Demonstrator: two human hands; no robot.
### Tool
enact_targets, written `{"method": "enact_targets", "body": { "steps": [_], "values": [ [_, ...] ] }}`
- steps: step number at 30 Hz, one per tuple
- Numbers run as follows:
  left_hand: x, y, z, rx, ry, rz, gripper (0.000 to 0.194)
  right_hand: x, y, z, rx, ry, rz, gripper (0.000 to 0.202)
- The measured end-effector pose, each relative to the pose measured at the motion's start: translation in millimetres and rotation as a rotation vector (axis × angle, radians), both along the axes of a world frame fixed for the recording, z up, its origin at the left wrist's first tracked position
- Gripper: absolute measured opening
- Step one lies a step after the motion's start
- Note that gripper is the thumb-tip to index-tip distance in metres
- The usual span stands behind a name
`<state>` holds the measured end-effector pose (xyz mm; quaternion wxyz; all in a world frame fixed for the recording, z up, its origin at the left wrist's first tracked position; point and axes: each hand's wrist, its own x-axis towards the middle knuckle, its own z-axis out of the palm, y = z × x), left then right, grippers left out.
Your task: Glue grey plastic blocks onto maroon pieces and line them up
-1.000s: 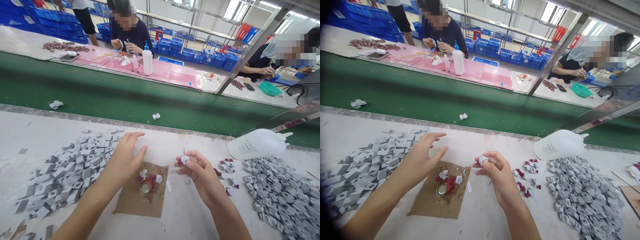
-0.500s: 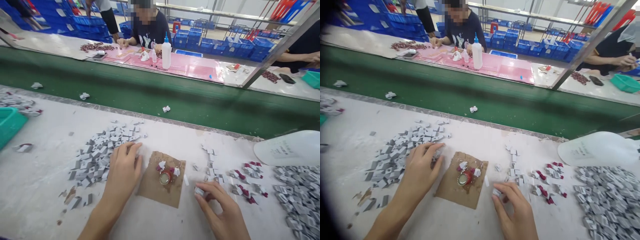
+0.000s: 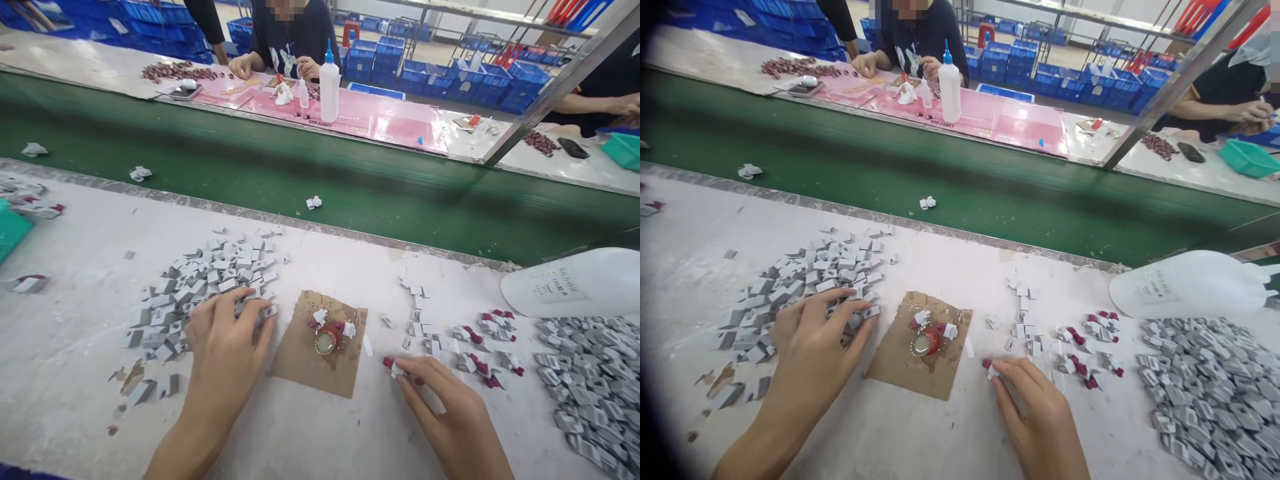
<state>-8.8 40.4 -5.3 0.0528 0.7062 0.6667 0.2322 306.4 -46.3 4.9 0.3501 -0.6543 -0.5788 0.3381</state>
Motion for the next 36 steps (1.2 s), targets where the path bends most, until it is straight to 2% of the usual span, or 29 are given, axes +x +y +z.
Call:
{"method": "enact_targets", "body": {
  "steps": [2,7,9,11,14,18,23,27,32,36],
  "values": [
    [6.8,-4.4,8.0,-0.023,-0.092,-0.018,0.018,-8.2,5.3,7.3,-0.016,0.074,-0.015,0.018],
    [17.5,-19.4,22.2,-0.348,-0.555,0.037,0.029,-38.0,23.6,23.6,-0.063,0.286,0.009,0.016],
    [18.7,-23.5,23.5,-0.422,-0.649,0.006,0.03,-47.0,29.1,23.7,-0.059,0.322,0.008,0.016],
    [19.1,-26.4,21.6,-0.408,-0.621,-0.019,0.025,-53.0,32.5,20.4,-0.011,0.313,0.008,0.017],
    [19.5,-31.1,13.5,-0.257,-0.473,-0.051,0.019,-59.4,34.7,14.0,0.066,0.251,0.036,0.018],
    [21.9,-40.8,1.6,-0.143,-0.355,-0.182,0.019,-68.2,36.2,11.2,0.112,0.204,0.098,0.022],
    [27.6,-46.9,-1.1,-0.114,-0.26,-0.222,0.017,-74.9,39.0,11.8,0.15,0.156,0.181,0.026],
    [33.2,-45.8,-2.2,-0.14,-0.235,-0.187,0.017,-76.2,38.0,9.1,0.174,0.159,0.164,0.028],
    [34.0,-42.8,1.1,-0.233,-0.381,-0.119,0.016,-75.9,34.8,11.2,0.15,0.208,0.13,0.025],
    [32.2,-34.3,21.8,-0.448,-0.71,-0.031,0.019,-71.5,39.8,19.9,-0.049,0.454,0.024,0.014]
  ]
}}
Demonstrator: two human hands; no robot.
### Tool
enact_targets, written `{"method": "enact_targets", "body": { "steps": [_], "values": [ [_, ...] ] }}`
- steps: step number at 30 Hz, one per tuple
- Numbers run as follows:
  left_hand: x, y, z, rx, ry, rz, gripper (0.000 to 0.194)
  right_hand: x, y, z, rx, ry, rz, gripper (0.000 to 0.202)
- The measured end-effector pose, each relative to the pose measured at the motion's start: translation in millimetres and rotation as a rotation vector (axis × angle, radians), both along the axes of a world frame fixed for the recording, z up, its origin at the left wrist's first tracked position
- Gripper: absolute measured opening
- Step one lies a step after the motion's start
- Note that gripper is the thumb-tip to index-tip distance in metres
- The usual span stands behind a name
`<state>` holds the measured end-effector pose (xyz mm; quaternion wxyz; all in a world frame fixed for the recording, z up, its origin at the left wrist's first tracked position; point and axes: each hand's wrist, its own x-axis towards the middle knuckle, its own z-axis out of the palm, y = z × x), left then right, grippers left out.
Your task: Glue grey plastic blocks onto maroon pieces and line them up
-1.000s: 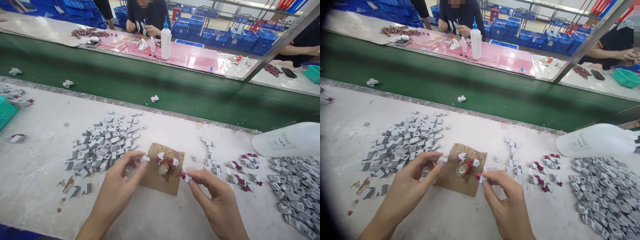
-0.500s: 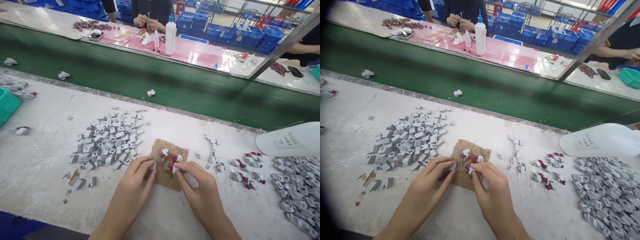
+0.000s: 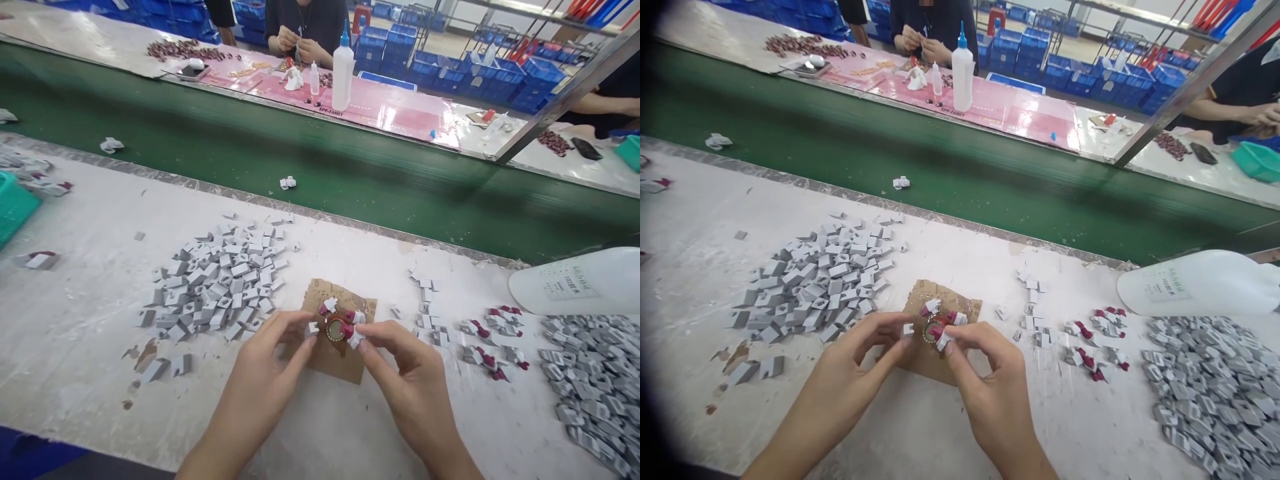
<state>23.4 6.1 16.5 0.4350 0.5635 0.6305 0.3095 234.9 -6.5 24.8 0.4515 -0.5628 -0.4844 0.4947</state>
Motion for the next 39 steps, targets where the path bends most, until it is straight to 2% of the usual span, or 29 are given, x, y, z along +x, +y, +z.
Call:
{"method": "enact_targets", "body": {
  "steps": [4,6,9,18,23,26,31,33,35,37,39],
  "values": [
    [10.0,12.5,24.8,-0.211,-0.361,-0.013,0.025,4.1,10.8,6.0,-0.169,0.329,-0.048,0.016],
    [18.9,18.3,31.4,-0.219,-0.452,-0.037,0.023,4.7,14.1,6.9,-0.184,0.405,-0.07,0.019],
    [30.3,24.2,34.0,-0.216,-0.514,-0.065,0.021,5.4,15.3,6.9,-0.164,0.447,-0.077,0.02],
    [33.7,23.8,28.9,-0.204,-0.509,-0.114,0.022,8.8,15.1,6.0,-0.087,0.448,-0.022,0.01],
    [33.2,24.3,26.3,-0.181,-0.46,-0.156,0.02,10.9,13.0,5.9,-0.01,0.294,0.011,0.011],
    [29.8,24.3,26.2,-0.13,-0.398,-0.207,0.016,15.3,11.8,7.7,0.032,0.192,0.075,0.016],
    [29.3,28.9,32.1,-0.032,-0.246,-0.334,0.015,23.7,14.0,12.6,-0.005,0.203,0.129,0.016],
    [35.9,39.7,35.8,-0.027,-0.187,-0.421,0.017,30.4,18.9,13.8,-0.021,0.182,0.126,0.015],
    [46.2,59.9,37.9,-0.015,-0.123,-0.478,0.019,44.2,26.2,15.0,-0.034,0.078,0.088,0.019],
    [58.2,90.0,36.6,0.036,-0.01,-0.435,0.019,67.4,33.0,16.6,-0.029,-0.112,-0.056,0.029],
    [70.8,127.1,30.8,0.103,0.132,-0.323,0.017,97.8,35.7,17.9,-0.022,-0.371,-0.26,0.036]
  ]
}}
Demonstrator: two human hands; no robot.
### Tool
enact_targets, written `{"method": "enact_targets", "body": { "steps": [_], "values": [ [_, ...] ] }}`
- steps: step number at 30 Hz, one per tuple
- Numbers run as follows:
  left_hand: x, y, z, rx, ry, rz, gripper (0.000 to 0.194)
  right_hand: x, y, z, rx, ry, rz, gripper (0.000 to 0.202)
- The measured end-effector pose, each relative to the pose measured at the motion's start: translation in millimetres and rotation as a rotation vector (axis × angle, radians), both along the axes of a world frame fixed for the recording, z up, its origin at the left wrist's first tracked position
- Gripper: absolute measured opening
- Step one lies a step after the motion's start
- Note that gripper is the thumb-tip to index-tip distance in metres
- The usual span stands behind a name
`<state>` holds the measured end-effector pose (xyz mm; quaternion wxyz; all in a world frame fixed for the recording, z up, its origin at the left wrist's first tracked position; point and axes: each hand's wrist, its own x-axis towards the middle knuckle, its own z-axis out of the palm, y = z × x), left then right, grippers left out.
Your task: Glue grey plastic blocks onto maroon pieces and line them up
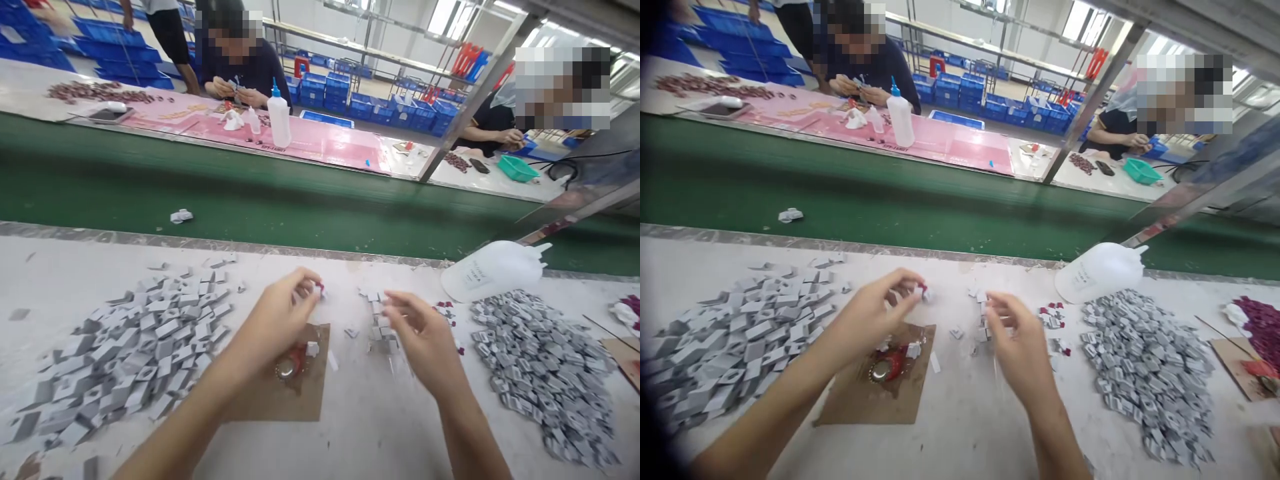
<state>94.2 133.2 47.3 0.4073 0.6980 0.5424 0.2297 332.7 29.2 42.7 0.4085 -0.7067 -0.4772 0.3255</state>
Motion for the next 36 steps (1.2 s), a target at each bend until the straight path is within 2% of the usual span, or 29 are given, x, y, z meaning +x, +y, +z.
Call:
{"method": "enact_targets", "body": {
  "steps": [1,3,7,12,16,19,21,23,25,27,29,32,36],
  "values": [
    [6.6,19.4,-4.4,0.028,0.038,0.054,0.016,15.9,-0.7,0.1,-0.012,-0.128,-0.07,0.037],
    [20.7,55.9,-14.8,0.052,0.076,0.116,0.016,43.9,-5.9,-1.7,-0.068,-0.324,-0.117,0.036],
    [52.2,105.7,-34.0,0.051,0.102,0.123,0.012,69.7,-21.4,-13.7,-0.134,-0.44,-0.068,0.033],
    [78.7,128.3,-45.9,0.075,0.147,0.082,0.025,64.6,-27.2,-27.0,-0.146,-0.46,0.069,0.032],
    [75.9,130.5,-44.3,0.165,0.218,0.152,0.024,59.8,-23.1,-27.3,-0.119,-0.462,0.114,0.019],
    [53.2,112.5,-35.2,0.215,0.239,0.176,0.029,53.4,-27.2,-22.9,-0.079,-0.351,0.057,0.019],
    [27.6,85.1,-28.5,0.246,0.244,0.162,0.033,46.4,-35.2,-18.4,-0.055,-0.224,-0.015,0.023],
    [-3.9,46.6,-24.6,0.279,0.267,0.156,0.033,37.2,-45.4,-14.0,-0.041,-0.135,-0.027,0.025],
    [-37.9,3.3,-25.6,0.309,0.325,0.195,0.03,25.5,-55.0,-11.7,-0.015,-0.113,0.058,0.024],
    [-70.2,-36.8,-31.5,0.33,0.395,0.262,0.031,11.2,-62.0,-13.3,0.022,-0.111,0.213,0.018],
    [-96.0,-67.9,-40.2,0.413,0.519,0.311,0.032,-4.8,-66.1,-19.6,0.052,-0.084,0.319,0.013],
    [-115.4,-95.1,-51.9,0.536,0.66,0.37,0.034,-26.5,-69.5,-34.0,0.061,-0.028,0.328,0.016],
    [-112.8,-102.4,-56.4,0.58,0.734,0.403,0.032,-41.1,-71.4,-46.8,-0.001,-0.043,0.354,0.013]
  ]
}}
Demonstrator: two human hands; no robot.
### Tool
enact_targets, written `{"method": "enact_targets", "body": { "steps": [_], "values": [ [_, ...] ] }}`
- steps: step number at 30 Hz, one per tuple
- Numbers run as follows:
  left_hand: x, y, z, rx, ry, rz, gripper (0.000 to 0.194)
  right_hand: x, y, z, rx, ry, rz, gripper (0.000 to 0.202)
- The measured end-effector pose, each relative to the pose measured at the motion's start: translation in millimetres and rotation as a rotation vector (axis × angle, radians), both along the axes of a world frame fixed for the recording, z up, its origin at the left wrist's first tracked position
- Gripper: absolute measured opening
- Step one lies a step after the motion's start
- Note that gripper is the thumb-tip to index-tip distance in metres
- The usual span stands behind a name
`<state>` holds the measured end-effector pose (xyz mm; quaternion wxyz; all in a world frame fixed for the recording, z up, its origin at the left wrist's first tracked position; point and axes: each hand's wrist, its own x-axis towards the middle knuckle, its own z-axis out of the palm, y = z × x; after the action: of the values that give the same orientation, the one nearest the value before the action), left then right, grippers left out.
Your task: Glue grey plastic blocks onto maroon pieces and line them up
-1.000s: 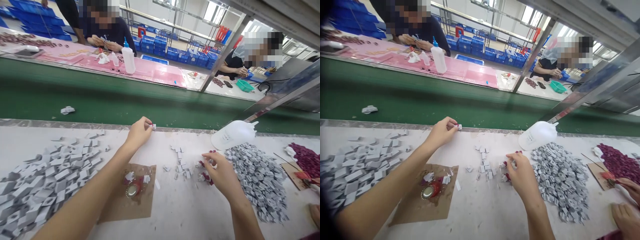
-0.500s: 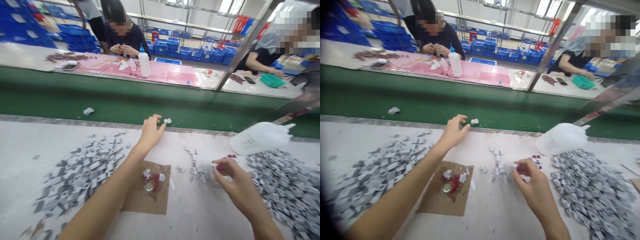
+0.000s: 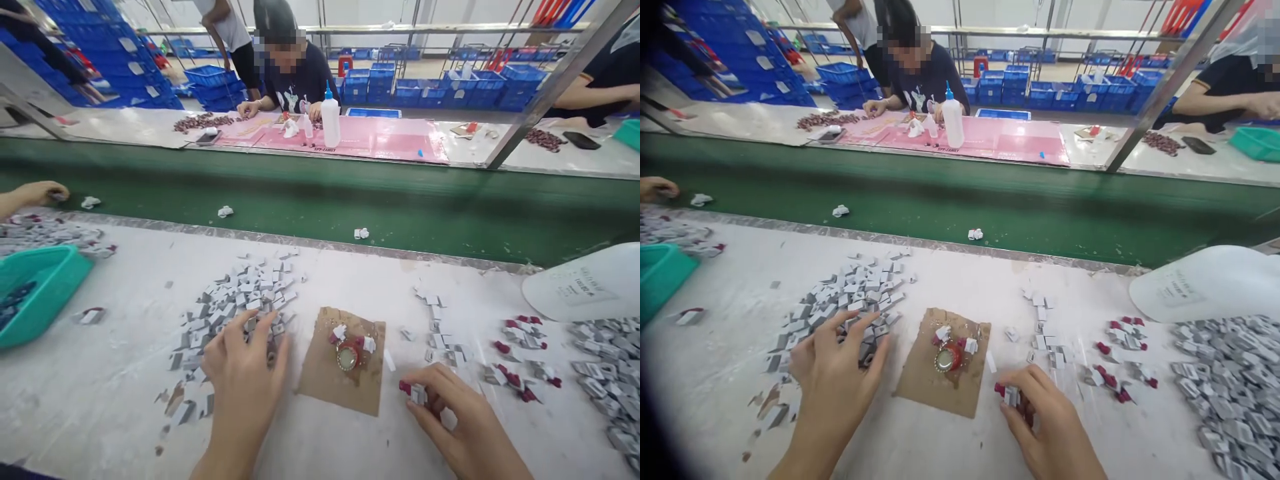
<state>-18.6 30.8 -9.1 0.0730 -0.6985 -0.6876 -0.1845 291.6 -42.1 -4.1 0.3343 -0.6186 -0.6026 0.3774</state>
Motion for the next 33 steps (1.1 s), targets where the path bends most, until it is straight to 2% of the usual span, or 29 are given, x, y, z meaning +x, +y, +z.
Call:
{"method": "enact_targets", "body": {
  "steps": [6,9,12,18,21,24,27,30,33],
  "values": [
    [18.1,17.1,2.9,-0.031,-0.015,0.054,0.029,-3.6,-1.7,3.9,-0.052,-0.005,-0.017,0.02],
    [20.0,18.9,5.8,-0.02,-0.103,-0.055,0.021,-4.5,-3.8,5.6,-0.069,-0.008,-0.033,0.022],
    [17.0,9.5,11.6,-0.072,-0.254,-0.221,0.015,-4.5,-6.1,3.1,-0.037,-0.044,-0.077,0.02],
    [13.2,-22.8,17.8,-0.238,-0.418,-0.341,0.009,-1.7,-5.7,0.2,0.022,-0.087,-0.086,0.019],
    [17.5,-34.2,13.3,-0.336,-0.49,-0.363,0.013,-2.6,-2.0,4.8,-0.044,-0.003,-0.118,0.02],
    [22.8,-40.6,8.2,-0.388,-0.544,-0.347,0.018,-8.3,4.7,10.7,-0.129,0.179,-0.179,0.024],
    [25.0,-43.1,6.1,-0.41,-0.563,-0.315,0.016,-20.9,14.2,16.4,-0.182,0.358,-0.184,0.026],
    [24.2,-42.5,6.4,-0.426,-0.6,-0.332,0.014,-38.1,24.4,20.9,-0.138,0.399,-0.141,0.016],
    [23.2,-41.6,8.0,-0.41,-0.657,-0.344,0.014,-53.0,32.2,22.4,0.012,0.315,-0.091,0.018]
  ]
}}
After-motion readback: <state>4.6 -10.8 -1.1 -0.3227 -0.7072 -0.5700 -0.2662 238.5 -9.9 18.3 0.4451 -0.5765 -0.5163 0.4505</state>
